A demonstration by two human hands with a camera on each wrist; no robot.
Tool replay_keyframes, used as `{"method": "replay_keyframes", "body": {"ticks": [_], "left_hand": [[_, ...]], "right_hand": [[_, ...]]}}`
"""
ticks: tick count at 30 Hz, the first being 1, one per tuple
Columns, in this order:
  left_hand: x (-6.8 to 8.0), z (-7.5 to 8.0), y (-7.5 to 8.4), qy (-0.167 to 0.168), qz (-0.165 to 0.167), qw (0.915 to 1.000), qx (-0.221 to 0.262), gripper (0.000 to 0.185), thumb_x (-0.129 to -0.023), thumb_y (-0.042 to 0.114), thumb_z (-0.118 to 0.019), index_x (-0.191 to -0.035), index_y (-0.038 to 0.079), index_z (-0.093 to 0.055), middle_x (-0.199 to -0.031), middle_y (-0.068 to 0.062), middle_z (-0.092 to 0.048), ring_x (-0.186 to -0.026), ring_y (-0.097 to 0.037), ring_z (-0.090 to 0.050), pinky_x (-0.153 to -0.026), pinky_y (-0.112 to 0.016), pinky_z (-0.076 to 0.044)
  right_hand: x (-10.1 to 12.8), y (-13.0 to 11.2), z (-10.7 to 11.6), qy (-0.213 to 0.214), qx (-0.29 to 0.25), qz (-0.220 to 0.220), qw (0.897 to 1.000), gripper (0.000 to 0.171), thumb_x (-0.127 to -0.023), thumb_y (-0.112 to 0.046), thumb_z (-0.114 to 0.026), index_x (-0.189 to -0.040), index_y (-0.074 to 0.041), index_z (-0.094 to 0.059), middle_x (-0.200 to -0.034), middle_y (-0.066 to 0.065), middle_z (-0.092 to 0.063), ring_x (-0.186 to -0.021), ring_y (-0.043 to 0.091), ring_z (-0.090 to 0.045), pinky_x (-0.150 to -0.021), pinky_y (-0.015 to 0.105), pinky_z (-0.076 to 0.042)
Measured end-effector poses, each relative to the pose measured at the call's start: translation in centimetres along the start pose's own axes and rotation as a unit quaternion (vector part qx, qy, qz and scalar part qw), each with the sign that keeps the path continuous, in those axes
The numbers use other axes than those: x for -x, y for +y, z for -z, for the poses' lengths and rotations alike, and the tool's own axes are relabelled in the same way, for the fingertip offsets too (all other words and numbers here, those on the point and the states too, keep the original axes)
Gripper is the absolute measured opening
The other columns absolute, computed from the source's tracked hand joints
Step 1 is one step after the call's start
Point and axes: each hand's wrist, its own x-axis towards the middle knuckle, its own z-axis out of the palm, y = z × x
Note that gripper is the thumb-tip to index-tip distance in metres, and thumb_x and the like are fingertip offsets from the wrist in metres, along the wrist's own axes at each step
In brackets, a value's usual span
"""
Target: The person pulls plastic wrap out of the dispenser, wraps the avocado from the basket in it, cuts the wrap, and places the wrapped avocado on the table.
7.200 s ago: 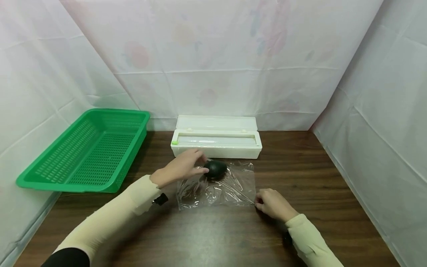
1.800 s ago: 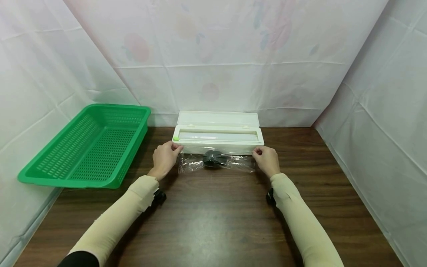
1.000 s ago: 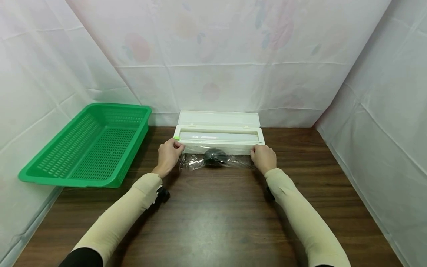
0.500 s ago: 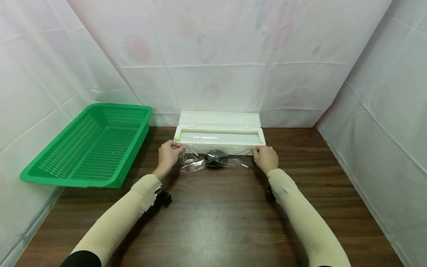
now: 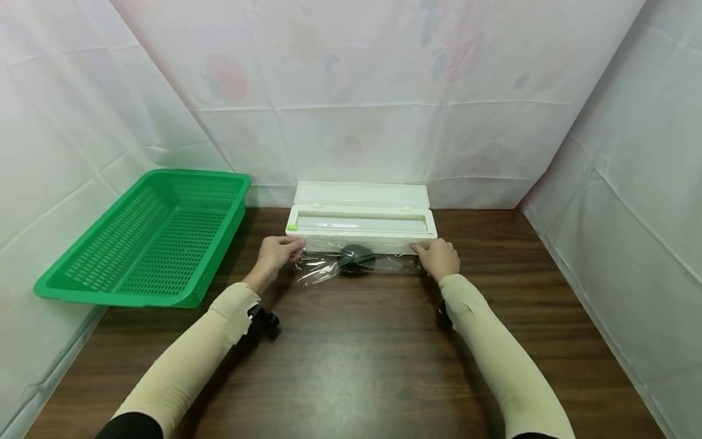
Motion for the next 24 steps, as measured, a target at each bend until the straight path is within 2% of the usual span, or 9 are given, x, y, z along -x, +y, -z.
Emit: {"method": "replay_keyframes", "body": {"ticks": [3,7,11,14,18,24], "left_hand": [[-0.11,0.14,0.03,-0.003,-0.004,0.9993,-0.037,0.022,-0.090,0.020,-0.069,-0.099,0.001,-0.076,-0.068,0.003,-0.064,-0.063,-0.007,-0.054,-0.060,-0.021,-0.045],[-0.14,0.24,0.01,-0.005,-0.012,0.9984,-0.055,0.022,-0.091,0.021,-0.067,-0.099,0.003,-0.076,-0.070,0.001,-0.063,-0.067,-0.009,-0.052,-0.062,-0.022,-0.042],[-0.14,0.10,-0.08,-0.011,-0.008,0.9990,-0.043,0.023,-0.091,0.019,-0.065,-0.101,0.001,-0.074,-0.074,0.000,-0.065,-0.069,-0.009,-0.053,-0.066,-0.023,-0.046],[-0.15,-0.08,-0.12,-0.022,-0.003,0.9997,-0.013,0.022,-0.091,0.015,-0.063,-0.101,-0.002,-0.072,-0.077,-0.001,-0.065,-0.071,-0.009,-0.054,-0.070,-0.026,-0.049],[-0.03,-0.25,-0.13,-0.038,0.006,0.9990,0.023,0.022,-0.091,0.011,-0.062,-0.105,-0.004,-0.070,-0.079,-0.001,-0.066,-0.070,-0.008,-0.055,-0.069,-0.024,-0.050],[-0.09,-0.27,-0.33,-0.056,0.007,0.9977,0.037,0.028,-0.090,0.016,-0.068,-0.109,-0.005,-0.069,-0.077,0.005,-0.065,-0.068,-0.005,-0.056,-0.067,-0.021,-0.049]], "right_hand": [[-0.11,-0.07,0.28,-0.029,-0.023,-0.017,0.999,0.051,-0.096,-0.050,-0.055,-0.092,-0.004,-0.075,-0.053,0.005,-0.064,-0.043,0.017,-0.060,-0.072,0.044,-0.053],[-0.39,-0.22,0.43,-0.070,-0.094,-0.057,0.991,0.052,-0.096,-0.046,-0.057,-0.098,0.004,-0.072,-0.057,0.004,-0.067,-0.043,0.013,-0.060,-0.059,0.033,-0.050],[-0.74,-0.37,0.34,-0.099,-0.210,-0.117,0.966,0.048,-0.095,-0.037,-0.061,-0.110,0.008,-0.068,-0.056,0.002,-0.067,-0.040,0.008,-0.057,-0.044,0.023,-0.044],[-0.89,-0.47,0.27,-0.103,-0.265,-0.133,0.949,0.043,-0.095,-0.028,-0.062,-0.118,0.008,-0.065,-0.053,0.001,-0.065,-0.039,0.006,-0.054,-0.040,0.021,-0.041],[-0.93,-0.50,0.18,-0.101,-0.294,-0.140,0.940,0.038,-0.095,-0.022,-0.063,-0.120,0.006,-0.065,-0.050,-0.004,-0.061,-0.038,0.005,-0.052,-0.040,0.020,-0.039],[-0.83,-0.35,-0.05,-0.111,-0.315,-0.153,0.930,0.035,-0.094,-0.023,-0.063,-0.116,0.005,-0.064,-0.049,-0.008,-0.057,-0.041,0.004,-0.051,-0.043,0.020,-0.037]]}}
